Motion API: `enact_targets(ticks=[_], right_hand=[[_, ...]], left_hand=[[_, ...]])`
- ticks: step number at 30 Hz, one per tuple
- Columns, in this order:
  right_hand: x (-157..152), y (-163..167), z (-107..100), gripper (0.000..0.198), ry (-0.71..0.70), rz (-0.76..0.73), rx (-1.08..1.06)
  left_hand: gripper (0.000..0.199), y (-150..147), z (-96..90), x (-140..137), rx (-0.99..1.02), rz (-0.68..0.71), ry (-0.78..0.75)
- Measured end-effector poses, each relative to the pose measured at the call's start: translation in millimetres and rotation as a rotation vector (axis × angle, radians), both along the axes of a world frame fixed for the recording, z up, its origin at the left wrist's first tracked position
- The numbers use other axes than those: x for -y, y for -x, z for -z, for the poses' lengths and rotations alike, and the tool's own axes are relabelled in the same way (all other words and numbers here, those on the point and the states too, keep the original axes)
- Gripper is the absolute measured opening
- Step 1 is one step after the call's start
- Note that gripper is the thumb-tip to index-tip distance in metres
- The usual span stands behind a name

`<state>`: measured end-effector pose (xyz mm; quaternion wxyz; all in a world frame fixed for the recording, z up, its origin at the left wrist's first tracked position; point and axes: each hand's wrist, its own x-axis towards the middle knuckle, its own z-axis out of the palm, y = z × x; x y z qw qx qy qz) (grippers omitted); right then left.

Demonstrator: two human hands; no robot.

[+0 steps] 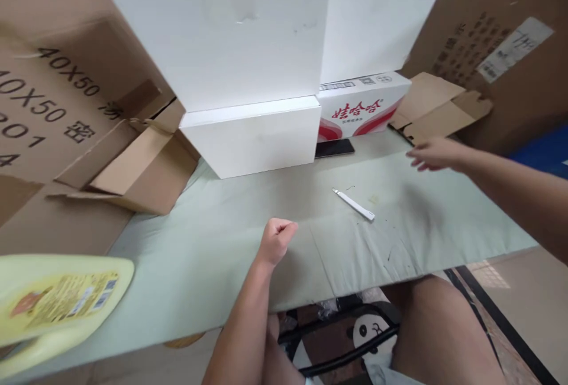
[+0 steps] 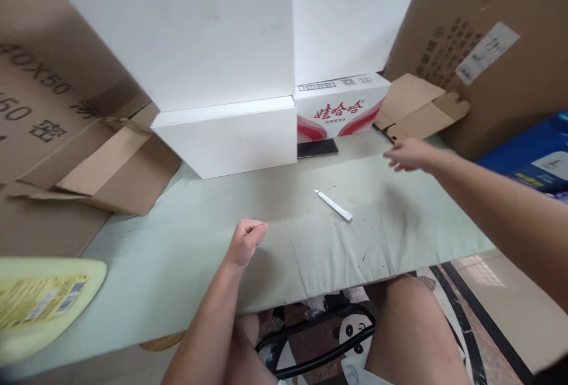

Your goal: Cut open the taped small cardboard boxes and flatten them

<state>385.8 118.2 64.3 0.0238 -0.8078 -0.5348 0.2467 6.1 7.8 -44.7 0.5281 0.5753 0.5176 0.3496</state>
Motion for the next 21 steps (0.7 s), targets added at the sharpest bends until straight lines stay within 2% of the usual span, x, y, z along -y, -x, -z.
enact_targets(ticks=[2, 3, 6, 10, 15, 20, 21], right_hand=[[18, 45, 14, 0.023, 0.174, -0.220, -0.026], [28, 68, 19, 0.019, 0.218, -0.345, -0.027], [50, 139, 20, 0.015, 0.191, -0.698, 0.012], [56, 223, 4, 0.028, 0.088, -1.008, 0.047], [45, 327, -7, 0.030, -0.102, -1.225, 0.043], [42, 458, -13, 0.046, -0.338, -1.444, 0.003], [41, 485, -14, 0.046, -0.478, -1.521, 0.028]], left_hand=[[0.042, 2, -3.5, 2, 0.004, -0.017, 0.001], [0.041, 2, -5.0, 3, 0.002, -0.030, -0.003], [0.038, 5, -8.1, 7, -0.020, -0.070, -0.019], [0.041, 12, -9.8, 13, -0.069, -0.132, -0.041], [0.041, 31, -14.9, 17, -0.111, -0.199, -0.033], [0.042, 44, -19.8, 19, -0.082, -0.170, -0.011], [0.036, 44, -19.9, 19, -0.070, -0.150, -0.011]])
